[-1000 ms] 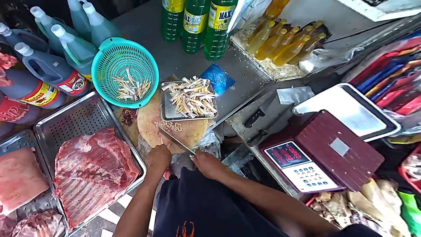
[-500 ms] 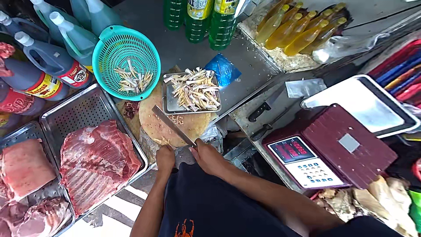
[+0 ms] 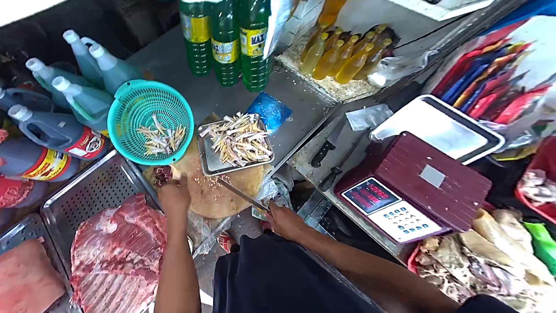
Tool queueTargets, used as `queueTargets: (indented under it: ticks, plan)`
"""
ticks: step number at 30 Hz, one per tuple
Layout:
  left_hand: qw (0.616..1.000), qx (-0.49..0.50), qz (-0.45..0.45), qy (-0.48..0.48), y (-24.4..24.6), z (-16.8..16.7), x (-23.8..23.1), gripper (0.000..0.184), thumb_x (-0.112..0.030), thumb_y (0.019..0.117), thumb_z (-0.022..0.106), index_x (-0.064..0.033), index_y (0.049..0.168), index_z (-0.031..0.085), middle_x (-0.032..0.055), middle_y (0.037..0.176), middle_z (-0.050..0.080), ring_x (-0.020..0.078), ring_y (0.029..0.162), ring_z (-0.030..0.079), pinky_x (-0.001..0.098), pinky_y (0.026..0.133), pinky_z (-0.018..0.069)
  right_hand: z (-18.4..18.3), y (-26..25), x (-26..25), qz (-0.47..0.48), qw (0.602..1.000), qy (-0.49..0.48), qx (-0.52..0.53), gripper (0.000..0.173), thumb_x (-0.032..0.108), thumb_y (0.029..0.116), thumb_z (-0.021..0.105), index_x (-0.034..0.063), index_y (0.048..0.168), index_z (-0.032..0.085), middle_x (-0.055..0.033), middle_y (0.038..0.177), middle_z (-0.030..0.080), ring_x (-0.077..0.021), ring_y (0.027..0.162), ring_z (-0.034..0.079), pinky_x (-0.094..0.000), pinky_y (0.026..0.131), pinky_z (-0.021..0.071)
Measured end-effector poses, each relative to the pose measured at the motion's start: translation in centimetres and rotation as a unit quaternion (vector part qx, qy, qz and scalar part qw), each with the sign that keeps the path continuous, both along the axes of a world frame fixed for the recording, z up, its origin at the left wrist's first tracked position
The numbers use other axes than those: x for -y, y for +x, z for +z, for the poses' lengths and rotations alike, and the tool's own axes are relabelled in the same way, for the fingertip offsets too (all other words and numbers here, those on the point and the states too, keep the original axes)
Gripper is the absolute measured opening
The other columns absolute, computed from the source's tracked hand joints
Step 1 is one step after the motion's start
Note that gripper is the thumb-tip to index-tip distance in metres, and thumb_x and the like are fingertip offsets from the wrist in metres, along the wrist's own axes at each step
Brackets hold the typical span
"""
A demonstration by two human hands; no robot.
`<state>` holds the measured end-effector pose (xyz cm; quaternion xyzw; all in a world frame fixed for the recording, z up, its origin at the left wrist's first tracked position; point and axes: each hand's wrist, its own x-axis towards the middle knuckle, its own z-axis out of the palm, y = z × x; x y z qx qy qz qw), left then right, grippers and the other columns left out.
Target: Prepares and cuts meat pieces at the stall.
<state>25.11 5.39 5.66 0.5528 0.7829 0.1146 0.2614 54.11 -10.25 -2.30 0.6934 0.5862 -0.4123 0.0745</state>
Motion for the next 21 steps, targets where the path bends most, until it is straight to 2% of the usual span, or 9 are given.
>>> queueTargets:
  ticks: [3,5,7,10,13,15,17,19,21]
  plan:
    - [0.997,-0.027,-0.026,0.067,2.7,3.6,-5.5,0.058,-0.052,0.1063,0.049,-0.0023,0.129,0.068,0.0272,0.115,0.07,0.0456,0.112,0.067,0.0671,0.097,0.0495,-1.0,0.6,0.7,-0.013,1.0,-0.001,-0.004,0.052,0.05,0.1096,0.036,0.0037,0.126,0.055,-0.0212,0.102,0.069,-0.0405,0.1,0.07,-0.0592,0.086,0.0566]
    - [0.994,-0.037,-0.092,0.045,6.5,3.1,-8.8,0.047,-0.041,0.1068,0.05,-0.0017,0.124,0.07,0.0291,0.115,0.069,0.0477,0.111,0.067,0.0701,0.093,0.0505,-0.6,0.2,0.9,-0.014,1.0,-0.008,0.003,0.053,0.049,0.1099,0.035,0.0035,0.128,0.054,-0.0227,0.106,0.07,-0.0421,0.104,0.07,-0.0605,0.087,0.0565]
    - [0.986,-0.027,-0.162,0.004,10.0,-0.2,-12.0,0.041,-0.035,0.1051,0.053,0.0,0.115,0.072,0.0291,0.115,0.069,0.0471,0.111,0.067,0.0697,0.093,0.0515,-0.1,-0.1,1.0,-0.019,1.0,-0.015,0.004,0.052,0.048,0.1102,0.035,0.0035,0.13,0.053,-0.0232,0.109,0.07,-0.0428,0.107,0.07,-0.0613,0.089,0.0562]
    - [0.971,-0.051,-0.226,-0.062,12.6,-6.5,-15.0,0.051,-0.042,0.1009,0.061,0.0063,0.117,0.067,0.0301,0.123,0.066,0.0455,0.12,0.063,0.0654,0.101,0.0491,0.7,-0.6,1.0,-0.025,0.999,-0.016,0.016,0.051,0.047,0.1103,0.035,0.0048,0.133,0.053,-0.023,0.112,0.07,-0.0429,0.109,0.07,-0.0619,0.089,0.0562]
    - [0.966,-0.062,-0.24,-0.076,13.1,-6.8,-15.1,0.053,-0.04,0.0989,0.065,0.0072,0.123,0.065,0.0299,0.128,0.064,0.0444,0.126,0.06,0.0637,0.107,0.0457,2.0,-0.4,1.6,-0.017,1.0,-0.016,0.018,0.051,0.047,0.1103,0.035,0.0048,0.132,0.053,-0.0244,0.112,0.07,-0.0451,0.108,0.069,-0.0639,0.088,0.0556]
    - [0.966,-0.043,-0.249,-0.045,11.8,-5.7,-14.6,0.047,-0.039,0.1012,0.063,0.0044,0.12,0.068,0.03,0.124,0.066,0.0462,0.121,0.062,0.0669,0.103,0.0467,2.9,-0.2,2.1,0.001,1.0,-0.019,-0.006,0.051,0.047,0.1105,0.036,0.0033,0.13,0.054,-0.0257,0.111,0.069,-0.0462,0.108,0.069,-0.0651,0.088,0.0549]
    - [0.973,0.011,-0.231,-0.006,8.3,-4.5,-13.5,0.044,-0.038,0.1022,0.063,0.0014,0.119,0.071,0.0276,0.117,0.069,0.0442,0.113,0.066,0.0667,0.099,0.0495,3.3,-0.8,2.0,0.036,0.998,-0.012,-0.057,0.048,0.044,0.1103,0.04,0.0027,0.129,0.056,-0.0261,0.112,0.068,-0.0469,0.108,0.068,-0.0669,0.087,0.054]
    - [0.977,0.117,-0.18,0.002,5.6,-4.0,-11.8,0.045,-0.036,0.1033,0.061,0.001,0.128,0.066,0.0232,0.12,0.069,0.0341,0.11,0.069,0.0565,0.096,0.055,2.2,-1.3,1.5,0.056,0.992,0.009,-0.109,0.043,0.038,0.1086,0.047,0.002,0.129,0.059,-0.0262,0.114,0.068,-0.0472,0.108,0.067,-0.0696,0.088,0.0532]
    - [0.967,0.221,-0.125,0.009,4.2,-3.6,-9.6,0.044,-0.033,0.106,0.055,0.0005,0.134,0.06,0.0173,0.115,0.068,0.0228,0.093,0.068,0.0459,0.08,0.0591,0.9,-1.4,0.7,0.042,0.989,0.031,-0.142,0.04,0.035,0.1066,0.053,0.0002,0.124,0.063,-0.026,0.113,0.068,-0.0467,0.107,0.067,-0.0707,0.087,0.0527]
